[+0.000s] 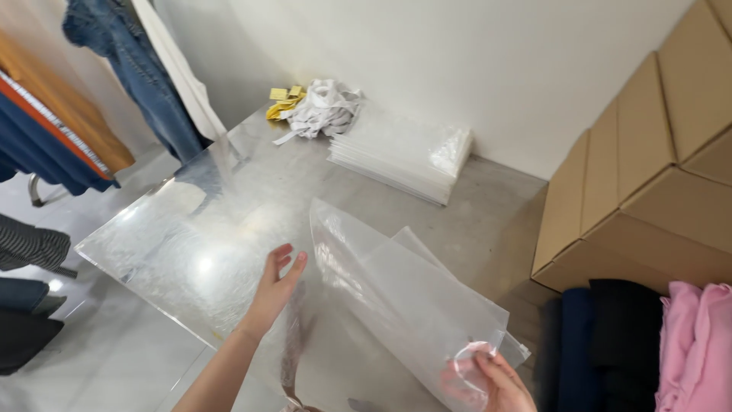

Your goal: The person folds a pink garment and places it on a stack of clothes. They then handle a plastic bag containing a patterned garment, placing it on a table. The person unfolds the patterned garment, places it on a hanger, and hangs it on a clothing rack. They repeat this process with a pink t-shirt and a brown top.

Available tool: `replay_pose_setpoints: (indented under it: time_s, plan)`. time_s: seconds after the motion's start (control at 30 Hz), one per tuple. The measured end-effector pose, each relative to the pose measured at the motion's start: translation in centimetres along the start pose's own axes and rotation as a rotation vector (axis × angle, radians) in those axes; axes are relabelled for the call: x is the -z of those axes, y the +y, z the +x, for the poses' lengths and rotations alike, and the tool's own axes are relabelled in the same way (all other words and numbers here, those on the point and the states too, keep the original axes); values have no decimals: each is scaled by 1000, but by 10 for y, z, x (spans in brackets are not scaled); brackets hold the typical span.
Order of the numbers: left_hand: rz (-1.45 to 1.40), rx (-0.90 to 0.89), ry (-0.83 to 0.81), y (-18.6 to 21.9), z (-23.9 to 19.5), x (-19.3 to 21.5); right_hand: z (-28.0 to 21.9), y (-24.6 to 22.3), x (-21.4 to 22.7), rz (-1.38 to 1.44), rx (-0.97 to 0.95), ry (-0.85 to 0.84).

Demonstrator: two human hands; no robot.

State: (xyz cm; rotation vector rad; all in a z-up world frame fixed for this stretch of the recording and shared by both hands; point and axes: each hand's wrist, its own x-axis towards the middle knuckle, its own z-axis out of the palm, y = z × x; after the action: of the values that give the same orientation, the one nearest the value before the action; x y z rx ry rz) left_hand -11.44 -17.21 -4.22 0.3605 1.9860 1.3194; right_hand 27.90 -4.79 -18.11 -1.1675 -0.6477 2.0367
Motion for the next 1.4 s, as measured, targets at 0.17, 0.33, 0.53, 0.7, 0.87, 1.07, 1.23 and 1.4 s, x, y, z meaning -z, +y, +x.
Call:
replay_pose_setpoints:
  time_s: [0.17, 0.33, 0.53, 0.7, 0.87, 1.07, 1.23, 1.4]
  plan:
    - [224, -12, -191, -25, 55, -59, 21, 7, 39, 104, -9, 172]
    - [475, -21, -198, -55, 91, -100, 44, 16, 71, -80, -41, 361]
    - [864, -77, -178, -62, 87, -97, 14, 4, 46, -386, -47, 486]
    - [962, -50, -202, -81, 93, -91, -9, 9, 40, -348, -71, 513]
    - [1017, -113, -189, -99, 98, -89, -41, 8, 7, -438, -165, 492]
    - [1013, -168, -117, -116, 95, -87, -68, 52, 5, -380, 1, 565]
    - [968, -234, -64, -137, 106, -89, -63, 87, 54, -362, -111, 510]
    - [1331, -364, 43, -175, 136, -98, -75, 62, 37, -547, -289, 321]
